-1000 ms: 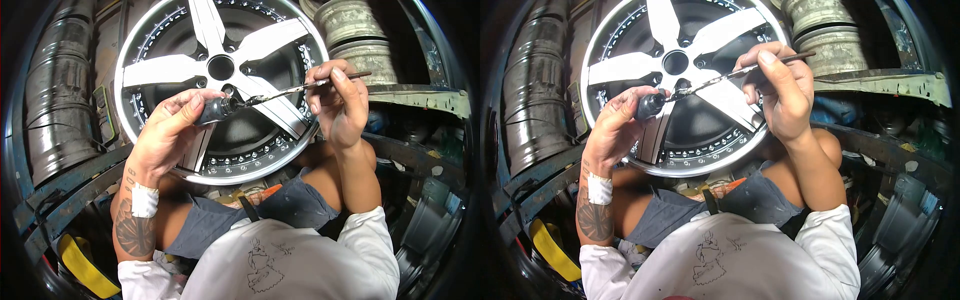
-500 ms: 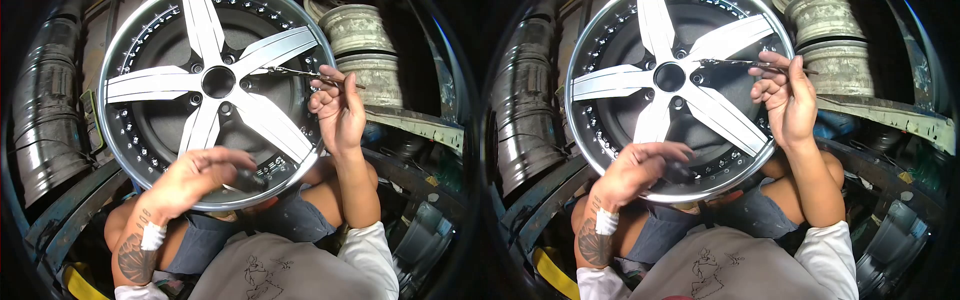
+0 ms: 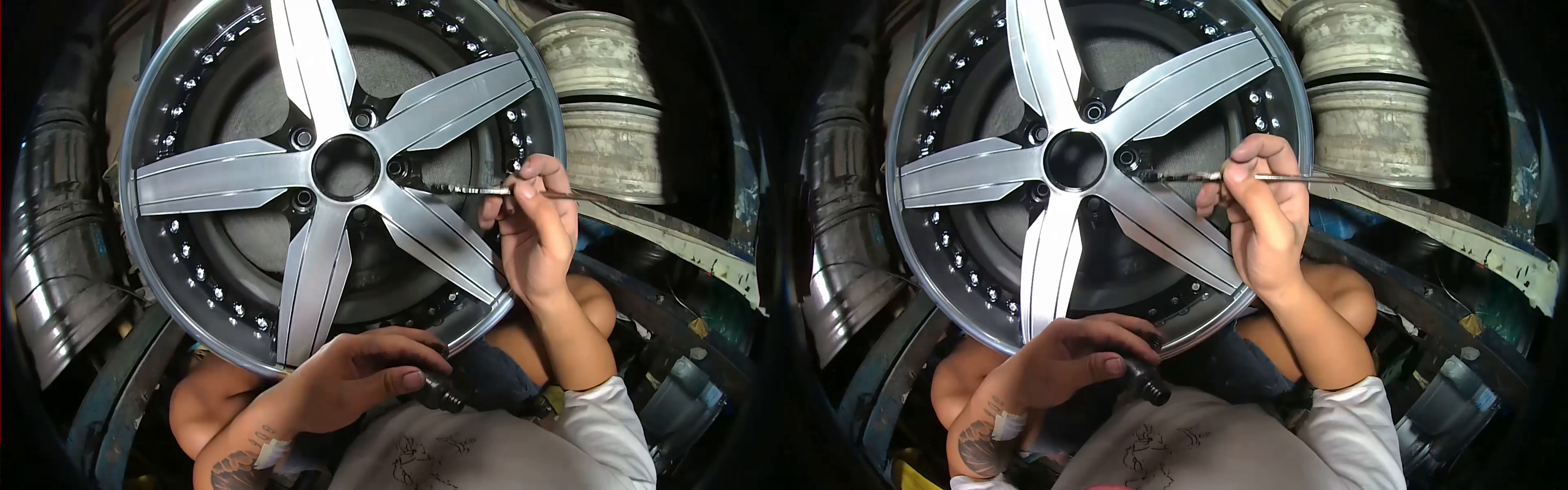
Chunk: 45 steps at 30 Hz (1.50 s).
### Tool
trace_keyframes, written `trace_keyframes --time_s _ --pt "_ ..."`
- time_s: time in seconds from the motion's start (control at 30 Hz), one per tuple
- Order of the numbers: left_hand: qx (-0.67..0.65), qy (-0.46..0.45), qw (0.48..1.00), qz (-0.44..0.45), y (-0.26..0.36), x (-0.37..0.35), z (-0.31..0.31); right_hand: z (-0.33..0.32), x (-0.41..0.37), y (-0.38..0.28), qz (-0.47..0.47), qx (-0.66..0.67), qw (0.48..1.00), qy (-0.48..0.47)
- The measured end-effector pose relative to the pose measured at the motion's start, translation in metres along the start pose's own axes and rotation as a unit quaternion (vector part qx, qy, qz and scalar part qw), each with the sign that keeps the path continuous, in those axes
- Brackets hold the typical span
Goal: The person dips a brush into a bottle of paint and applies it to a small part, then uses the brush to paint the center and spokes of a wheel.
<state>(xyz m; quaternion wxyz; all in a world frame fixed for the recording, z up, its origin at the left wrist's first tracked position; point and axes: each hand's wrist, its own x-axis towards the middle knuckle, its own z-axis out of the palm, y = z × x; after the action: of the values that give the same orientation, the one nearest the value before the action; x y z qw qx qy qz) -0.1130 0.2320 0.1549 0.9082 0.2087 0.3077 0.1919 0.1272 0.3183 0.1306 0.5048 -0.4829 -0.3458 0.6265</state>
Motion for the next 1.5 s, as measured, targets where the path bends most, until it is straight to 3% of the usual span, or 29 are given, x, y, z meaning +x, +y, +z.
trace_keyframes --time_s 0.13,0.43,1.07,1.5 --pt "-0.014 0.025 0.999 -0.018 0.001 0.002 0.000 -0.005 -0.001 0.008 -0.064 -0.088 0.990 -0.093" --pt "-0.125 0.014 0.992 -0.028 -0.005 0.009 -0.005 0.005 0.003 0.020 0.000 -0.106 0.993 -0.048" --pt "-0.126 0.017 0.992 0.023 -0.010 0.005 -0.010 0.013 0.008 0.034 0.000 -0.157 0.988 -0.001" --pt "-0.135 0.015 0.991 0.020 -0.004 0.002 -0.009 0.011 0.011 0.031 -0.018 -0.063 0.997 -0.028"
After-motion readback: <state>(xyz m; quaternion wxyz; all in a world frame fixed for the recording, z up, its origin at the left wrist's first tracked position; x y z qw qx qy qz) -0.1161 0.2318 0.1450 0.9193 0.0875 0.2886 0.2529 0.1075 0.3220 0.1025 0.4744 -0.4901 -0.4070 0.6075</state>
